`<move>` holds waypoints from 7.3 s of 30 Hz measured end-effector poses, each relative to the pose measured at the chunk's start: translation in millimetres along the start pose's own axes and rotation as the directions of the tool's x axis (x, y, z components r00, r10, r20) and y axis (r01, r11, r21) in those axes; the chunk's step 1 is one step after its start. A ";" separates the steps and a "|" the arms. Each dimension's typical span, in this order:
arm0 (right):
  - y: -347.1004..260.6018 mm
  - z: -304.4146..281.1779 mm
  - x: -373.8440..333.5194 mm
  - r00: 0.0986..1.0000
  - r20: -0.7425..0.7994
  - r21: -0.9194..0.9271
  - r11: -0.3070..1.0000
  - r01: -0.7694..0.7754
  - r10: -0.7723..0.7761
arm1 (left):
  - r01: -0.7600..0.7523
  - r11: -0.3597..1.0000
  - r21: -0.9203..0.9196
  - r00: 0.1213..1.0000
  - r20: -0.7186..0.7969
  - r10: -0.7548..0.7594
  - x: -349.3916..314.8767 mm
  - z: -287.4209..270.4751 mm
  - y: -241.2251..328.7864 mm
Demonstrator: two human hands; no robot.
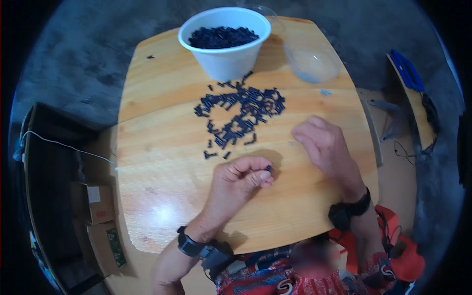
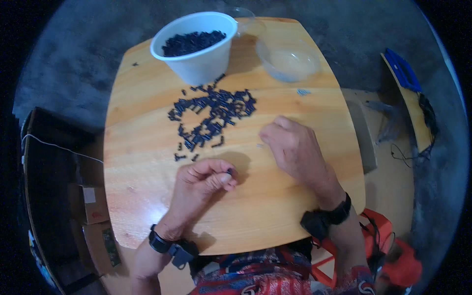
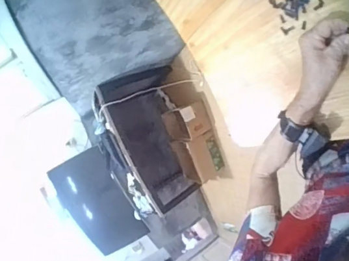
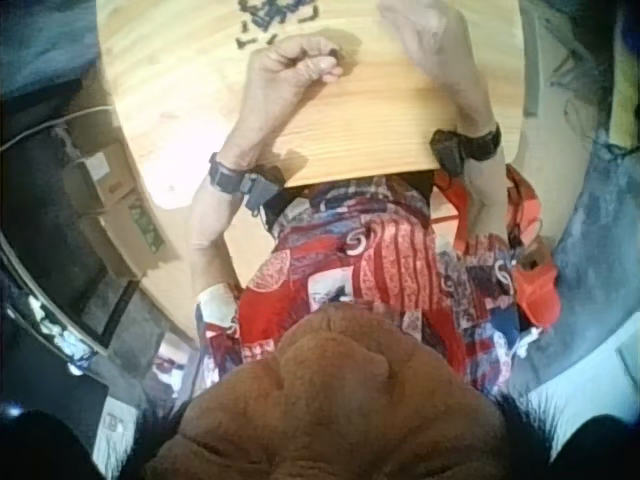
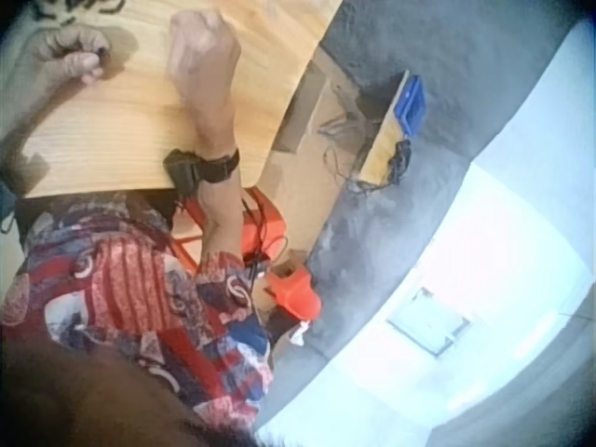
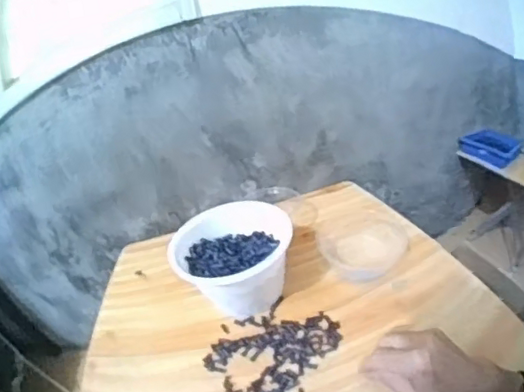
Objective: Manually inserting metal pins into L-shaped plastic connectors for assembly.
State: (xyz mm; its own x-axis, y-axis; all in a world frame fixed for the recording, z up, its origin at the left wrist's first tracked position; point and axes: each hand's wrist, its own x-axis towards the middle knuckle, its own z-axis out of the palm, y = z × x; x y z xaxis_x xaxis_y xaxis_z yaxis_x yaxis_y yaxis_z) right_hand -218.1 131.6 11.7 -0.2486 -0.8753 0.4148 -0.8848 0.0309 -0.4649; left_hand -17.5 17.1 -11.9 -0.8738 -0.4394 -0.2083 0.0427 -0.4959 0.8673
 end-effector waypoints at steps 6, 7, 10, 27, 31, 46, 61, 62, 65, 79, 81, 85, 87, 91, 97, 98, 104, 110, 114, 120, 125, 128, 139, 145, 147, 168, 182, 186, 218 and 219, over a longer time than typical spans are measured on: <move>2.8 3.8 2.3 1.000 -0.023 0.083 0.996 -0.014 0.016 | -0.004 0.997 0.073 1.000 0.001 0.004 1.3 -3.6 6.4; 1.7 4.4 1.9 1.000 -0.021 0.079 0.997 -0.017 0.018 | 0.000 0.996 0.088 1.000 -0.005 0.001 1.7 -3.7 6.8; 0.2 5.6 0.5 1.000 0.022 0.093 0.996 -0.013 0.011 | 0.002 0.995 0.095 1.000 -0.014 -0.001 1.8 -3.4 5.8; -23.3 9.6 0.3 0.991 0.036 0.212 0.968 -0.133 0.129 | -0.041 0.991 0.130 0.999 0.012 0.039 1.4 -1.5 4.5; -37.6 5.4 0.8 0.971 0.146 0.401 0.886 -0.233 0.190 | -0.036 0.996 0.085 0.999 0.002 0.036 -0.8 -5.1 2.6; -41.3 14.0 -5.3 0.923 0.336 0.579 0.733 -0.358 0.185 | 0.021 0.994 0.112 1.000 -0.012 -0.019 -0.6 -1.7 5.4; -42.4 15.5 -3.2 0.983 0.123 0.322 0.942 0.089 -0.135 | 0.011 0.973 0.231 1.000 0.024 -0.017 0.4 -3.2 3.0; -43.6 15.8 -4.0 0.982 0.131 0.282 0.955 0.095 -0.137 | 0.021 0.969 0.244 1.000 0.018 -0.026 0.7 -2.5 3.5; -46.0 17.7 -3.9 0.981 0.126 0.239 0.965 0.111 -0.144 | 0.048 0.963 0.264 0.999 -0.005 -0.049 3.1 -1.2 4.0; -39.5 26.1 -6.0 0.987 0.139 0.470 0.873 -0.133 0.076 | 0.078 0.990 0.115 0.997 -0.015 -0.077 2.4 -2.1 8.3; -40.2 25.6 -4.5 0.986 0.147 0.509 0.848 -0.147 0.083 | 0.071 0.993 0.099 0.997 -0.017 -0.070 1.9 -2.5 8.2; -40.4 27.0 -6.2 0.974 0.166 0.602 0.766 -0.224 0.154 | 0.057 0.994 0.098 0.998 -0.012 -0.056 2.0 -3.5 7.8; -42.3 23.9 -5.0 0.899 0.295 0.652 0.619 -0.438 0.325 | 0.059 0.993 0.102 0.998 -0.016 -0.057 2.0 -3.5 8.5; -39.2 25.5 -5.0 0.907 0.287 0.641 0.642 -0.420 0.307 | 0.066 0.993 0.097 0.998 -0.009 -0.065 2.1 -3.9 8.3; -35.0 25.6 -5.0 0.857 0.418 0.691 0.506 -0.516 0.303 | 0.025 0.989 0.144 0.999 0.037 -0.031 1.1 -4.4 6.7; -35.2 25.1 -4.9 0.848 0.433 0.692 0.490 -0.530 0.304 | 0.016 0.988 0.154 0.999 0.044 -0.023 0.9 -3.9 7.3; -38.2 23.2 -3.1 0.849 0.453 0.704 0.475 -0.527 0.271 | -0.002 0.986 0.168 0.998 0.064 -0.009 -1.3 -4.0 8.1; -37.1 26.9 -4.8 0.866 0.454 0.743 0.448 -0.497 0.207 | -0.010 0.988 0.153 0.999 0.044 0.004 -2.3 -4.5 6.4; -40.7 28.3 -3.9 0.853 0.470 0.753 0.401 -0.522 0.226 | 0.002 0.986 0.167 0.999 0.034 -0.008 -2.4 -3.1 7.5; -39.9 28.0 -4.1 0.823 0.533 0.782 0.258 -0.567 0.195 | 0.020 0.994 0.110 1.000 -0.001 -0.020 -2.5 -1.5 8.3; -38.4 27.4 -6.8 0.839 0.506 0.817 0.201 -0.541 0.199 | -0.044 0.996 0.073 0.999 0.011 0.043 -3.1 -0.4 10.7; -38.3 27.4 -8.4 0.869 0.464 0.827 0.267 -0.495 0.175 | -0.057 0.992 0.111 0.998 0.030 0.054 -1.0 -2.6 10.3; -36.8 27.7 -7.5 0.844 0.491 0.815 0.231 -0.532 0.215 | -0.076 0.988 0.137 0.997 0.031 0.072 -0.4 -4.6 10.0; -38.5 27.8 -8.4 0.839 0.469 0.805 0.258 -0.535 0.277 | -0.106 0.982 0.156 0.994 0.022 0.103 -1.1 -5.0 8.9; -38.0 22.3 -7.7 0.800 0.515 0.711 0.368 -0.599 0.309 | -0.110 0.981 0.162 0.994 0.013 0.109 -1.4 -5.6 7.3; -40.9 17.5 -10.2 0.820 0.507 0.689 0.448 -0.570 0.264 | -0.464 0.659 0.592 0.879 0.215 0.426 2.2 -11.4 10.4; -39.6 23.1 -11.7 0.788 0.545 0.660 0.433 -0.614 0.287 | -0.567 0.453 0.688 0.786 0.287 0.548 2.7 -12.6 2.9; -40.6 23.6 -10.7 0.773 0.561 0.640 0.437 -0.632 0.296 | -0.554 0.451 0.700 0.798 0.292 0.527 3.3 -13.1 0.2; -41.8 59.8 39.6 0.996 0.065 0.071 0.996 0.053 -0.058 | -0.221 0.941 0.258 0.939 0.316 0.134 -8.8 -3.2 3.2; -43.3 58.8 39.7 0.998 0.011 0.170 0.983 0.066 -0.069 | -0.203 0.957 0.209 0.951 0.276 0.142 -8.9 -3.2 3.1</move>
State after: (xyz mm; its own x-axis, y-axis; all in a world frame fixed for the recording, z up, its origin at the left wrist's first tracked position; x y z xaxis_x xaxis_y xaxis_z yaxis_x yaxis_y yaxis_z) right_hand -166.5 67.1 2.3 -0.1826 -0.8804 0.4377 -0.8195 -0.1097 -0.5625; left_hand -8.0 17.2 -8.8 -0.9582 -0.2816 0.0496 0.1172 -0.2284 0.9665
